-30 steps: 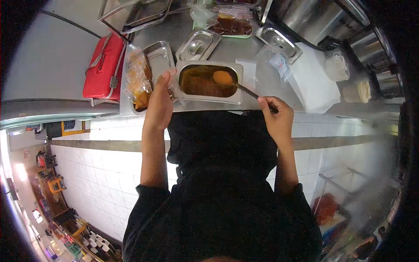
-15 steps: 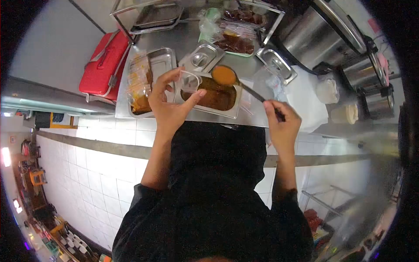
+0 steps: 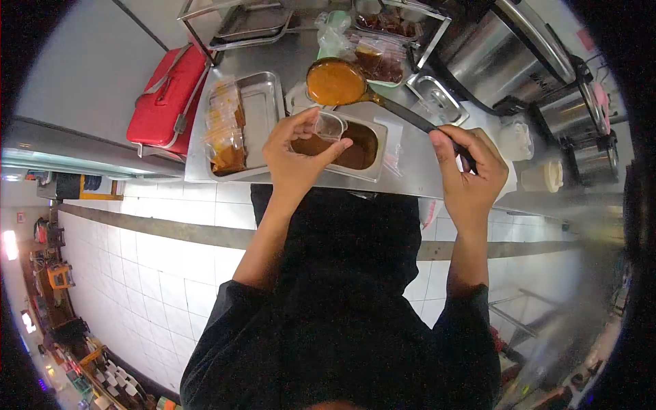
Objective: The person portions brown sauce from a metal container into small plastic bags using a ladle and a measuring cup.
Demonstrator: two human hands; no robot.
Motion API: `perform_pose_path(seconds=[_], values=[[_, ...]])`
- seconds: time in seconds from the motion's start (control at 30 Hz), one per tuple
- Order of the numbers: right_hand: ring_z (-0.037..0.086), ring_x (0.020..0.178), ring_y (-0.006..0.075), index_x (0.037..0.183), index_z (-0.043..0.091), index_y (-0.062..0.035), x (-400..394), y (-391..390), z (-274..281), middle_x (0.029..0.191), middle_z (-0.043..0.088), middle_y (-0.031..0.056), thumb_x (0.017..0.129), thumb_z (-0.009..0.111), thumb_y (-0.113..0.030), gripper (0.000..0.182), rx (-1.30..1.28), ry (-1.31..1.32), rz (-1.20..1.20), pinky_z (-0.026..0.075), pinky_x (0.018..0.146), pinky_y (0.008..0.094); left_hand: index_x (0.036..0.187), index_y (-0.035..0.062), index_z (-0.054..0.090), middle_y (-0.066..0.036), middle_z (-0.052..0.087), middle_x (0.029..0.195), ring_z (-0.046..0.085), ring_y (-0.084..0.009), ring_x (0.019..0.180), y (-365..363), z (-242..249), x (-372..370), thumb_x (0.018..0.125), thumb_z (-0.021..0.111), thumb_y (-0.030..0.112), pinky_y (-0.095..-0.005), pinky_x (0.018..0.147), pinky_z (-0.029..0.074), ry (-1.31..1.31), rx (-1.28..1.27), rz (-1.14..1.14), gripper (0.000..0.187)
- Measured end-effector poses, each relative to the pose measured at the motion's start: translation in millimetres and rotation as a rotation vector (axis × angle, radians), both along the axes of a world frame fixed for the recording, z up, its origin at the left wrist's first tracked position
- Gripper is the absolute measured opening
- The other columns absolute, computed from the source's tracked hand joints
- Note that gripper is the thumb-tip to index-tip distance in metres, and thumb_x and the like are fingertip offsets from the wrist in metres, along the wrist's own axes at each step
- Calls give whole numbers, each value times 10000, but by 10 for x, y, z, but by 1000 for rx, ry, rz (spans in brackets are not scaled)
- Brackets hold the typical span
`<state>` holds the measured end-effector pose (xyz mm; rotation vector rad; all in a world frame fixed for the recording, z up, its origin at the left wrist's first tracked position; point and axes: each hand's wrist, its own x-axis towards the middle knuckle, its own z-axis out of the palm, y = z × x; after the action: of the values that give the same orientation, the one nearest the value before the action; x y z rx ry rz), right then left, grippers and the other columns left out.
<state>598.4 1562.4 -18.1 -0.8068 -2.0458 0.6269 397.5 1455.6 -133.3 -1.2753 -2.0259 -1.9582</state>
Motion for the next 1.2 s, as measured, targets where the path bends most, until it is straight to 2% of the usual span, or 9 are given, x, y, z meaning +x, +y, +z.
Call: perform_pose_path(seconds=[0.07,0.23,0.3,0.57,0.7,0.97,1.2], values=[[544,623,87,868,744,-63,-17,-28,-27,738,658,31,781,809,-150,139,60,36,-15,329,499,228,1112,37,680,-78,681,976,650,-133,838,-23,20,11,607,938,220,-258,726,525,2,-13,14,596],[562,623,103,868,748,-78,11,-33,-93,736,660,25,763,816,-134,137,118,36,-7,337,503,238,1108,29,676,-92,685,993,660,-139,862,-38,52,18,609,938,232,-272,757,535,43,-45,30,600],[566,623,110,867,749,-83,18,-41,-103,736,662,23,759,818,-131,137,150,55,8,344,506,239,1104,26,676,-94,686,999,662,-141,864,-27,21,22,612,936,226,-275,768,536,-28,-28,5,591],[609,688,149,872,747,-122,62,-21,-216,779,687,2,718,843,-161,186,278,25,-28,404,626,287,1097,25,667,-71,688,948,662,-134,857,18,-7,30,616,933,186,-271,756,531,-89,-32,-8,573],[608,702,148,869,745,-144,56,-27,-225,788,690,-21,703,851,-185,201,340,25,-40,397,647,288,1111,20,652,-65,692,939,667,-129,849,14,63,64,626,927,162,-259,743,524,-142,-17,-39,575],[592,706,123,873,742,-181,81,44,-310,804,684,-67,677,861,-257,242,692,17,-77,377,681,295,1120,10,642,-78,701,966,675,-131,836,71,-17,45,650,915,135,-273,765,537,-208,52,-71,558],[579,684,129,882,749,-172,24,7,-377,807,686,-58,685,863,-240,238,616,-11,-91,383,655,289,1141,2,627,-91,702,976,689,-145,874,56,77,58,665,905,121,-298,798,547,-239,64,-111,564]])
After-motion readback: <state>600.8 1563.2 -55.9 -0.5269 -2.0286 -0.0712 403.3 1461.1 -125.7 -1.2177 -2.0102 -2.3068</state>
